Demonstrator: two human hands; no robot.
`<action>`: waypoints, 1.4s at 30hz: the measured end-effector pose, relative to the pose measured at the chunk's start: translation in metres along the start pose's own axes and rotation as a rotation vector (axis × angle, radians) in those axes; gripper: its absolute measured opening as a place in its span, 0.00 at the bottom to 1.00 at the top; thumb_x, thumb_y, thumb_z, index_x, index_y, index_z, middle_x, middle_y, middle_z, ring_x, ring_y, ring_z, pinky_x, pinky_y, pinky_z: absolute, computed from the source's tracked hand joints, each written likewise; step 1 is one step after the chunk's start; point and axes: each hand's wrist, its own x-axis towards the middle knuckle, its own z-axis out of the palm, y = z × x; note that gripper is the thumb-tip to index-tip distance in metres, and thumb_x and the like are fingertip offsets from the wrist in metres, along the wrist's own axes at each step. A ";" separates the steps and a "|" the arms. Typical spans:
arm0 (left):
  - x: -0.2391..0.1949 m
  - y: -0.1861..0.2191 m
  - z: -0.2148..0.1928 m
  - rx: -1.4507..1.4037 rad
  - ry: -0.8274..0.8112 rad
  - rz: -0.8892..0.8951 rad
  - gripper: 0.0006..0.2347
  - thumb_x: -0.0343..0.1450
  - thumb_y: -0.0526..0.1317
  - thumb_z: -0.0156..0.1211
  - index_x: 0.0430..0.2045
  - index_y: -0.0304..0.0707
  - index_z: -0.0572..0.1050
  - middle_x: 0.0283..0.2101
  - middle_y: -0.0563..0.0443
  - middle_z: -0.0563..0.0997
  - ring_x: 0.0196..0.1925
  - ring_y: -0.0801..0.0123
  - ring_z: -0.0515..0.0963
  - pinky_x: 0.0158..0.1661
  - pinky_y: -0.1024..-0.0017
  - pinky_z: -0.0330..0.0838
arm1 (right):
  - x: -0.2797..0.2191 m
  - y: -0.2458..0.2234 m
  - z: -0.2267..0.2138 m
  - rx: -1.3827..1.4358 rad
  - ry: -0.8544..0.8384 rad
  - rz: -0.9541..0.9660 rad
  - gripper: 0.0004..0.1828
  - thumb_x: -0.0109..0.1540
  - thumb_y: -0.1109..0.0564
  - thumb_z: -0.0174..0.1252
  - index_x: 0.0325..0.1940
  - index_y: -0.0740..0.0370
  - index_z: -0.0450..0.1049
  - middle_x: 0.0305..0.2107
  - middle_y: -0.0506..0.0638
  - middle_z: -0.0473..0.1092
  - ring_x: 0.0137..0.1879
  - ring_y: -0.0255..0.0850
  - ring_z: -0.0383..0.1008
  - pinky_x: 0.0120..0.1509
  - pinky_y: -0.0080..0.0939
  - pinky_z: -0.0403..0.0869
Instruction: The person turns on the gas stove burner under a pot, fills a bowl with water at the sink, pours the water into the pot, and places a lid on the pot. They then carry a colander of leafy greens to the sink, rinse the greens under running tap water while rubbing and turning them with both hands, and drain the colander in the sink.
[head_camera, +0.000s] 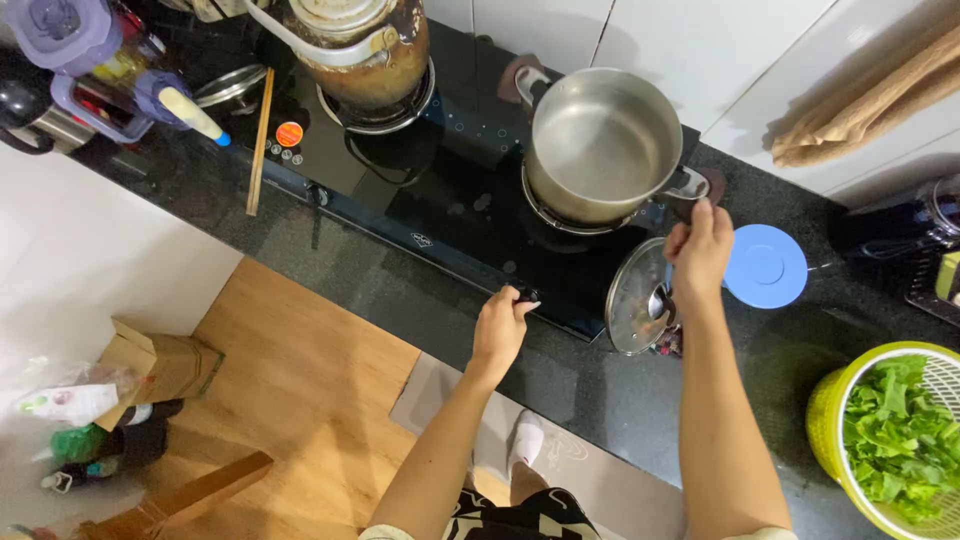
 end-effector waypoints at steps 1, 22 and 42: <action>0.001 0.001 -0.001 0.001 -0.001 0.003 0.10 0.71 0.39 0.65 0.31 0.29 0.73 0.35 0.36 0.82 0.39 0.46 0.83 0.39 0.58 0.78 | 0.001 -0.004 -0.001 0.002 0.002 -0.001 0.14 0.75 0.48 0.46 0.41 0.59 0.61 0.19 0.44 0.60 0.21 0.32 0.59 0.23 0.34 0.60; 0.019 -0.056 0.046 -1.242 -0.106 -0.914 0.08 0.70 0.36 0.66 0.25 0.28 0.77 0.26 0.41 0.83 0.25 0.64 0.83 0.29 0.70 0.81 | 0.002 0.002 -0.002 0.018 0.096 0.030 0.17 0.75 0.44 0.50 0.43 0.60 0.64 0.19 0.45 0.64 0.21 0.32 0.61 0.22 0.31 0.57; -0.005 -0.009 0.005 -0.488 -0.176 -0.435 0.23 0.68 0.56 0.66 0.33 0.29 0.73 0.28 0.44 0.82 0.24 0.69 0.82 0.23 0.71 0.79 | -0.035 -0.004 -0.019 0.173 0.132 0.184 0.20 0.73 0.41 0.51 0.56 0.59 0.63 0.28 0.48 0.66 0.27 0.37 0.67 0.29 0.39 0.67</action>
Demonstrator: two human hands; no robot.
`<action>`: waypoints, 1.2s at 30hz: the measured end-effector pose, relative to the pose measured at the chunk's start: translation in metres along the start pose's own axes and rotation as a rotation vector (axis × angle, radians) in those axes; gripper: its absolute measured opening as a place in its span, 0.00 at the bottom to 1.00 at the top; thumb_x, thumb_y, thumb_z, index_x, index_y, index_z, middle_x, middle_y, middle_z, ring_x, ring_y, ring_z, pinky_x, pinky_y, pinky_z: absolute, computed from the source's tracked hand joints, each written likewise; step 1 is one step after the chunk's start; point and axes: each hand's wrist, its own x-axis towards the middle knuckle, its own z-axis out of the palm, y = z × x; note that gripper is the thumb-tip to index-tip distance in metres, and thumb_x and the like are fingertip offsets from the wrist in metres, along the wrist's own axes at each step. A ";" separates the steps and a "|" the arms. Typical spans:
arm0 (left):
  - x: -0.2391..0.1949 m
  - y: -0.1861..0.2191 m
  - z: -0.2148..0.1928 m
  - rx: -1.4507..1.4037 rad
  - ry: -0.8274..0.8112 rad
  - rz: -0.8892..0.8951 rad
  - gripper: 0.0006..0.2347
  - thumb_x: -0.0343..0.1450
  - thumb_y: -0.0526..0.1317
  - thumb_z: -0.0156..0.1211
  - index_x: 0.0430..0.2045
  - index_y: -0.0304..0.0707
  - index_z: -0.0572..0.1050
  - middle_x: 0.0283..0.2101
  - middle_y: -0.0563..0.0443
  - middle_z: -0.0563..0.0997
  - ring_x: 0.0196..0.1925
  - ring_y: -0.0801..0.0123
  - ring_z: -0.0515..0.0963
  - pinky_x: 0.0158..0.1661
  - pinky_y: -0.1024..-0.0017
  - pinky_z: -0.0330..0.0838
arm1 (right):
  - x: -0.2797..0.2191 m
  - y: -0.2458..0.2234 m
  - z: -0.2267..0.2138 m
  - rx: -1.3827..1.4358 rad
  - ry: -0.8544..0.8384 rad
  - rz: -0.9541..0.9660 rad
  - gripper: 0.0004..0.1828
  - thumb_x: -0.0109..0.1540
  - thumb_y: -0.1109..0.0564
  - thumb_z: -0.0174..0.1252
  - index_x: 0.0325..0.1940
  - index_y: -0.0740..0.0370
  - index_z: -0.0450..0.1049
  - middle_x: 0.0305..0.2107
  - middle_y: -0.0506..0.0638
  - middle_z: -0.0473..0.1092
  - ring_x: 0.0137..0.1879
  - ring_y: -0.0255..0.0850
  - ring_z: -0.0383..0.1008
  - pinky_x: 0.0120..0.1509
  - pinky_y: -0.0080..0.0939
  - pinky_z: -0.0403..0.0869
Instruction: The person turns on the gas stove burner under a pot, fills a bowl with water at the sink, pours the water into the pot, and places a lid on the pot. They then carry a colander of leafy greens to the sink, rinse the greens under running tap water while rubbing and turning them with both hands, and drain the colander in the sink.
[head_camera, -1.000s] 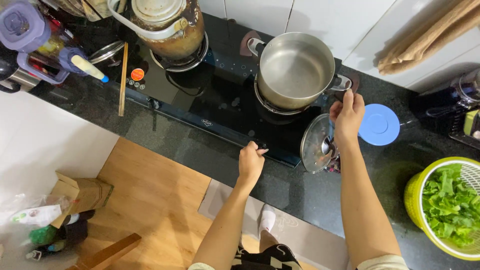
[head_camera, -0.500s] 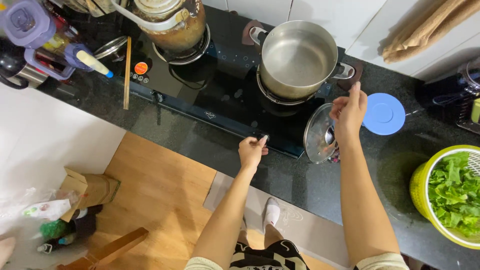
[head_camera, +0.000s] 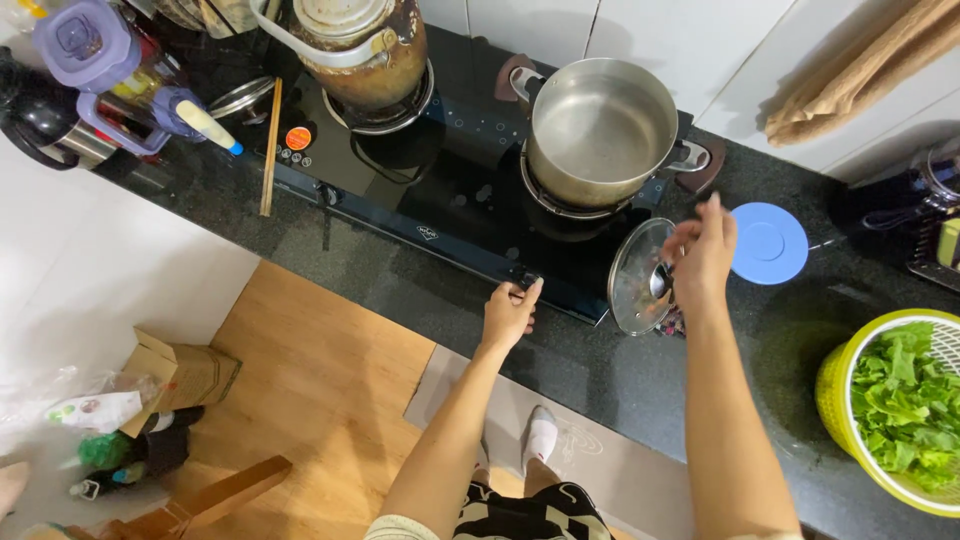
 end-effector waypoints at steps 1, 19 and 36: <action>-0.004 0.006 -0.001 -0.003 0.003 -0.002 0.23 0.68 0.56 0.66 0.33 0.29 0.73 0.28 0.44 0.82 0.24 0.69 0.82 0.23 0.71 0.79 | 0.009 -0.008 0.007 -0.003 -0.003 0.002 0.20 0.73 0.41 0.51 0.56 0.59 0.63 0.28 0.48 0.66 0.27 0.37 0.67 0.29 0.39 0.67; -0.025 0.009 -0.023 0.004 -0.059 -0.112 0.26 0.66 0.63 0.62 0.34 0.33 0.74 0.25 0.51 0.78 0.21 0.76 0.77 0.22 0.78 0.74 | 0.083 -0.079 0.045 -0.081 -0.257 -0.119 0.15 0.76 0.52 0.47 0.40 0.63 0.67 0.21 0.51 0.67 0.20 0.37 0.62 0.21 0.36 0.57; -0.010 0.002 -0.003 0.599 0.208 0.715 0.10 0.77 0.42 0.54 0.36 0.30 0.71 0.38 0.36 0.80 0.39 0.42 0.81 0.36 0.53 0.75 | 0.078 -0.027 0.013 -0.001 -0.240 -0.084 0.15 0.76 0.49 0.46 0.42 0.63 0.66 0.24 0.52 0.69 0.25 0.37 0.65 0.26 0.35 0.59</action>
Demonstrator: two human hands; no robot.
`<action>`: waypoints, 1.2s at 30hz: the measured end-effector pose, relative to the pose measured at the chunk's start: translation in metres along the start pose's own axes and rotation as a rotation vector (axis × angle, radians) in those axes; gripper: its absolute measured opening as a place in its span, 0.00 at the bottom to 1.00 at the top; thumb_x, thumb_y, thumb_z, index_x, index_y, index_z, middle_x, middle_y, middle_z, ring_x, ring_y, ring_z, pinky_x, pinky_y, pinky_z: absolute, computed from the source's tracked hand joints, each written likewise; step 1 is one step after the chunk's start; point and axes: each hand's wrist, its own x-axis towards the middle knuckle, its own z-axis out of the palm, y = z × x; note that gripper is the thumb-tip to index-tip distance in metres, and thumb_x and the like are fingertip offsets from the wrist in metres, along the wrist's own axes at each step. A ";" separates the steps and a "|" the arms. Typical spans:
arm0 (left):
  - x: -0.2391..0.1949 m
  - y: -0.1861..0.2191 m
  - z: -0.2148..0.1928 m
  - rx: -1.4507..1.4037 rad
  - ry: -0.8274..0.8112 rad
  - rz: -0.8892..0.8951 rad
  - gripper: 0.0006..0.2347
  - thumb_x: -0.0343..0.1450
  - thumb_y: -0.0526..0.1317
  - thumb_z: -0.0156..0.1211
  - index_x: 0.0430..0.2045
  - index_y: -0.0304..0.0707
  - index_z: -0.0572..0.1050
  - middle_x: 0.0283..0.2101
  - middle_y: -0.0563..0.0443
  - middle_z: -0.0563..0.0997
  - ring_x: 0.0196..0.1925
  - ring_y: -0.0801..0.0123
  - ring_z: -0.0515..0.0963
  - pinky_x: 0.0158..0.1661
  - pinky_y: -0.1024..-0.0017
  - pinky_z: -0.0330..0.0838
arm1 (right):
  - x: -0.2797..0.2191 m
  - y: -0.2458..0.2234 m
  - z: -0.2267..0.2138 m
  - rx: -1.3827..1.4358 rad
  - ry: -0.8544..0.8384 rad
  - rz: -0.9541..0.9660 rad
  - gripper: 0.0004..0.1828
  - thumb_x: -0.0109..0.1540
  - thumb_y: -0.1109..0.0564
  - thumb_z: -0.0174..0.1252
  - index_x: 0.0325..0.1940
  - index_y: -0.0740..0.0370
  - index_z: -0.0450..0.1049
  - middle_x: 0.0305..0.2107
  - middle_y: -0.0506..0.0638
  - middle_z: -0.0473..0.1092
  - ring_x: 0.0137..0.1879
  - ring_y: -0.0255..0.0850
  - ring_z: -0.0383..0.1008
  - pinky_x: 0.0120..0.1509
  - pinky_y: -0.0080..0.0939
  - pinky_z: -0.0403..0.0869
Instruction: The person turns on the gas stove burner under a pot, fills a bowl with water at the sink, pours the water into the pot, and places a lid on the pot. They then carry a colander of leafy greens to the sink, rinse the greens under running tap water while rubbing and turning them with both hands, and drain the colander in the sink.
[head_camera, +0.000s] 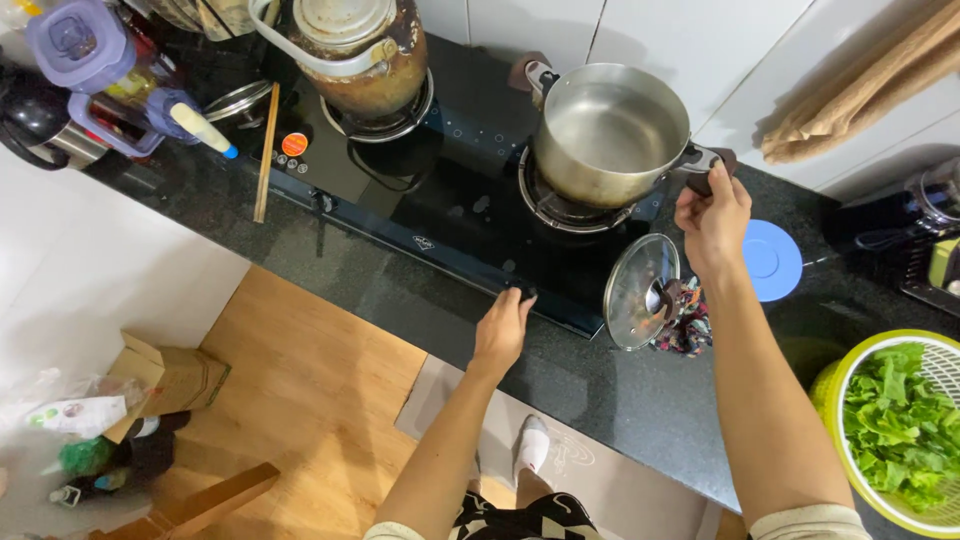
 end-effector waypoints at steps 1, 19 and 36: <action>0.003 -0.001 -0.001 -0.001 -0.002 0.002 0.10 0.77 0.42 0.54 0.36 0.30 0.71 0.38 0.36 0.80 0.39 0.42 0.81 0.36 0.53 0.75 | 0.000 -0.001 0.000 0.000 0.003 -0.001 0.15 0.76 0.49 0.46 0.42 0.63 0.66 0.24 0.52 0.69 0.25 0.37 0.65 0.26 0.35 0.59; 0.009 -0.050 0.066 -1.414 -0.162 -1.146 0.20 0.77 0.56 0.50 0.28 0.37 0.68 0.17 0.53 0.67 0.15 0.75 0.63 0.16 0.77 0.49 | -0.006 -0.019 0.005 0.113 0.027 -0.021 0.13 0.75 0.52 0.48 0.41 0.61 0.66 0.24 0.52 0.69 0.25 0.38 0.66 0.25 0.36 0.59; -0.002 -0.001 -0.010 -0.766 -0.296 -0.896 0.24 0.73 0.62 0.52 0.36 0.36 0.73 0.20 0.55 0.70 0.16 0.80 0.65 0.15 0.78 0.60 | -0.009 0.009 0.001 -0.113 -0.066 0.035 0.15 0.77 0.47 0.44 0.45 0.59 0.66 0.25 0.46 0.67 0.25 0.32 0.64 0.25 0.32 0.58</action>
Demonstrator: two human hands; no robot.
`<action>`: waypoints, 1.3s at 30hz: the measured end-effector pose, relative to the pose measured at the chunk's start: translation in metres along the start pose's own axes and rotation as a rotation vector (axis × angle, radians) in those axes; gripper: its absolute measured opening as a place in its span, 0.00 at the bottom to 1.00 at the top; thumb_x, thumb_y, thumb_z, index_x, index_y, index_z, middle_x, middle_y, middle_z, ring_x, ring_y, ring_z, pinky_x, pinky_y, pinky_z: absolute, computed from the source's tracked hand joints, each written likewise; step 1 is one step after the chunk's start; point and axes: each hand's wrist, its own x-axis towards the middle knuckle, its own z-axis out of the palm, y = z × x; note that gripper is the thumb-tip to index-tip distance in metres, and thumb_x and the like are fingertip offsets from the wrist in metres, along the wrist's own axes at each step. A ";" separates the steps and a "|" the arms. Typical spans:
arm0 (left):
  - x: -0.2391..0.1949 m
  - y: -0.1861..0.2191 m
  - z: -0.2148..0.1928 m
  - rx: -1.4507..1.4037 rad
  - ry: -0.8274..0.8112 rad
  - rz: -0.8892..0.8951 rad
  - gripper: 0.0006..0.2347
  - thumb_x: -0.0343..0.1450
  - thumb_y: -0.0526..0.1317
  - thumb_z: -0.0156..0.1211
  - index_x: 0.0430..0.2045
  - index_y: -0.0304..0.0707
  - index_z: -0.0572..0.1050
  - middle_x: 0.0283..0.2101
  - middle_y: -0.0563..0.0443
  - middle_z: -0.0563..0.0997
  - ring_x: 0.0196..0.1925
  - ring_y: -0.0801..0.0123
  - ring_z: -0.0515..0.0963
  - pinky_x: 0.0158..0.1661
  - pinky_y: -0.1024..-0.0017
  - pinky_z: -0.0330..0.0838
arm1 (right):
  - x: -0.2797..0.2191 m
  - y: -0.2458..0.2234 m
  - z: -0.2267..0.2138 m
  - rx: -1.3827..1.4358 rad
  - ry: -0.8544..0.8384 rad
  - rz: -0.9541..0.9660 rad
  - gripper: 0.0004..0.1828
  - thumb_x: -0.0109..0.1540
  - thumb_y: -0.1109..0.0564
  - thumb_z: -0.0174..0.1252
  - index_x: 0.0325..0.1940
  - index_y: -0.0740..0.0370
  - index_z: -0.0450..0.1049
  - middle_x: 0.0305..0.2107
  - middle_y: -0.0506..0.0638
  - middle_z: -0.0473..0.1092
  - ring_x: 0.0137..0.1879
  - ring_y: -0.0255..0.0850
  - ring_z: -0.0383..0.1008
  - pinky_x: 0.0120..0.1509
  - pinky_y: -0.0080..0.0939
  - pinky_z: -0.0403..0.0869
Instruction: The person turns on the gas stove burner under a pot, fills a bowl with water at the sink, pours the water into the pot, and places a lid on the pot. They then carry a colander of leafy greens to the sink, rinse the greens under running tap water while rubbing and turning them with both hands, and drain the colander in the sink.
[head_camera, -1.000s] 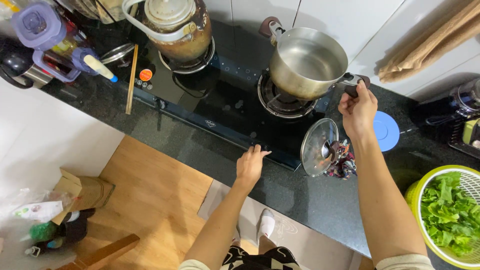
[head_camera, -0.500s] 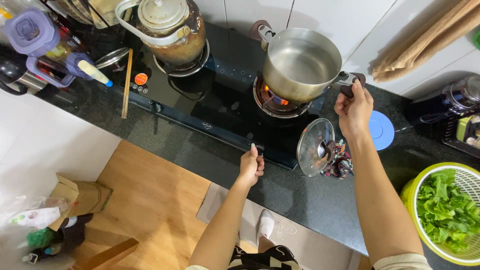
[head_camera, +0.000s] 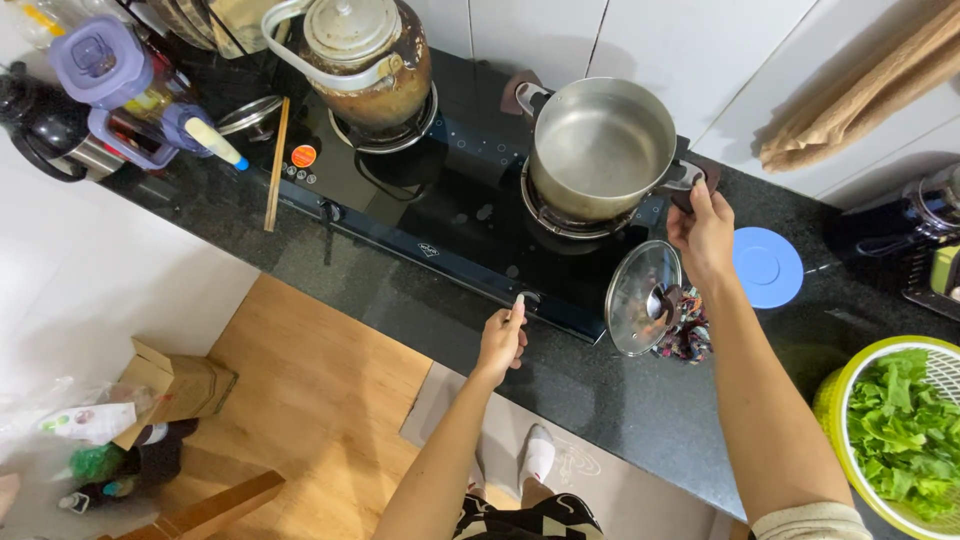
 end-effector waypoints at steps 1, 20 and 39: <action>0.000 -0.002 0.000 0.003 -0.001 0.003 0.24 0.73 0.62 0.52 0.36 0.36 0.73 0.20 0.55 0.70 0.16 0.80 0.65 0.15 0.78 0.60 | 0.000 -0.001 -0.001 0.003 0.001 -0.003 0.15 0.77 0.47 0.44 0.45 0.59 0.66 0.25 0.46 0.67 0.25 0.32 0.64 0.25 0.32 0.58; -0.023 0.008 0.003 0.108 -0.012 0.085 0.24 0.72 0.59 0.57 0.43 0.33 0.72 0.24 0.54 0.71 0.17 0.79 0.67 0.16 0.76 0.63 | 0.000 -0.012 -0.006 -0.287 0.044 0.214 0.24 0.73 0.39 0.46 0.41 0.64 0.64 0.18 0.50 0.64 0.17 0.36 0.58 0.18 0.36 0.53; -0.027 0.066 -0.007 0.315 0.133 0.611 0.23 0.76 0.53 0.52 0.59 0.34 0.67 0.47 0.41 0.84 0.50 0.64 0.83 0.51 0.68 0.74 | -0.073 -0.036 0.012 -0.505 0.271 0.183 0.36 0.71 0.32 0.44 0.60 0.70 0.66 0.35 0.58 0.71 0.33 0.41 0.72 0.34 0.42 0.73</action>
